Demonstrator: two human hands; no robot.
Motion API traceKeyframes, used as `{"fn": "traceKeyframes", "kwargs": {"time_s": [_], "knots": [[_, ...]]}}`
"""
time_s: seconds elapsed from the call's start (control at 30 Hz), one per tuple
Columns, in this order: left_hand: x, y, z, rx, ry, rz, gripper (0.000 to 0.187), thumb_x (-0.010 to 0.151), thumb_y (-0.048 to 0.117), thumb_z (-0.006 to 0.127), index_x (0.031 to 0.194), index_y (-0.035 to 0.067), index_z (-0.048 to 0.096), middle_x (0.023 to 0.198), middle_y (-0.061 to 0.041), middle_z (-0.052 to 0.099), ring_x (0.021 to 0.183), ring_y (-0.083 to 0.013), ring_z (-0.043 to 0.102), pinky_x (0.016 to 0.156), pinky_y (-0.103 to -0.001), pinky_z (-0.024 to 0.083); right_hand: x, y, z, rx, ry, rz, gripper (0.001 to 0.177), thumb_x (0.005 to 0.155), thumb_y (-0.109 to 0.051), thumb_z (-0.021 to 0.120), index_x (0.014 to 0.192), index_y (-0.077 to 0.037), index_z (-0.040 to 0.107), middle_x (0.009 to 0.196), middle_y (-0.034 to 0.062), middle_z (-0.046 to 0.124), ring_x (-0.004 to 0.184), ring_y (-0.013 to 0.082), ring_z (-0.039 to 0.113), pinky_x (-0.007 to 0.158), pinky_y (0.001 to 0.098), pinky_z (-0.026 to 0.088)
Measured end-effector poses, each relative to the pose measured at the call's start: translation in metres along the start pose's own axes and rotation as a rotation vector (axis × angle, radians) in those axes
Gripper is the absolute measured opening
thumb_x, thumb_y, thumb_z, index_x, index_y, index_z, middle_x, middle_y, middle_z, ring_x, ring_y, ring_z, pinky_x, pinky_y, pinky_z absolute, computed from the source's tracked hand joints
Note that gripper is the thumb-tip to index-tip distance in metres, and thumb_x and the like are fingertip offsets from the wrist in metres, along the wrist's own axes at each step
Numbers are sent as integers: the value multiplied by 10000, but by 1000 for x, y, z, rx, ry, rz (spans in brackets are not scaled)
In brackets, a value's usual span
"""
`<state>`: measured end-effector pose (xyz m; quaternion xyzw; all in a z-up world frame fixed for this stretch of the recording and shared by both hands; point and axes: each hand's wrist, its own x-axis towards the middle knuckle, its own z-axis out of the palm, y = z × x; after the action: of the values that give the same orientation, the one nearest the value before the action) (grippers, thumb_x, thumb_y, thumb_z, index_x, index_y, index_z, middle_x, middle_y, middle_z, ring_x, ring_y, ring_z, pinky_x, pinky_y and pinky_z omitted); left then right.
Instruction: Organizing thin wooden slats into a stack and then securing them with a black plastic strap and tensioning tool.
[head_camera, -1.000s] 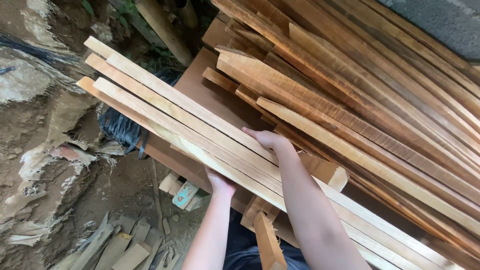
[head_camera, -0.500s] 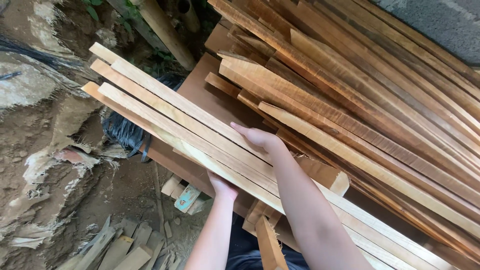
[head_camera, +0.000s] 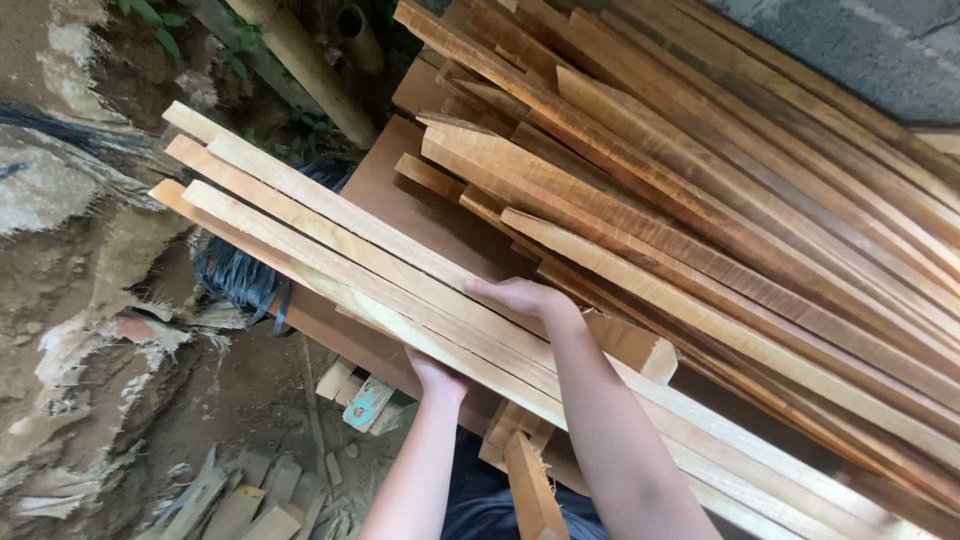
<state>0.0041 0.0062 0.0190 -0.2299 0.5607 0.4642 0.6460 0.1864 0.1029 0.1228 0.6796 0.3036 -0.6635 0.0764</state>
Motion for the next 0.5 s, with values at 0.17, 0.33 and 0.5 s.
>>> {"fn": "traceKeyframes", "kwargs": {"time_s": [0.17,0.33,0.5], "knots": [[-9,2,-5,40,-5,0,1022,814,912,462,1596,264,347,1667,-56,308,1520,-307,309,1284,-513,203,0,15,-7,-33,-7,-7,1101,625,-882,639,1398,-98,626,1533,194,517,1464,352,427,1212,466,342],[-79,1,43,241,-29,115,905,912,792,414,1639,289,222,1712,-34,200,1552,-278,240,1290,-470,181,14,19,-6,-82,-11,-22,1152,583,-925,616,1391,-105,630,1532,179,524,1467,340,428,1219,442,340],[-56,-10,23,510,-27,174,844,981,363,688,1611,193,153,1666,-177,259,1544,-341,252,1259,-525,191,31,33,3,-37,23,-23,1223,536,-925,666,1435,-99,592,1532,145,529,1472,313,421,1228,449,316]]}}
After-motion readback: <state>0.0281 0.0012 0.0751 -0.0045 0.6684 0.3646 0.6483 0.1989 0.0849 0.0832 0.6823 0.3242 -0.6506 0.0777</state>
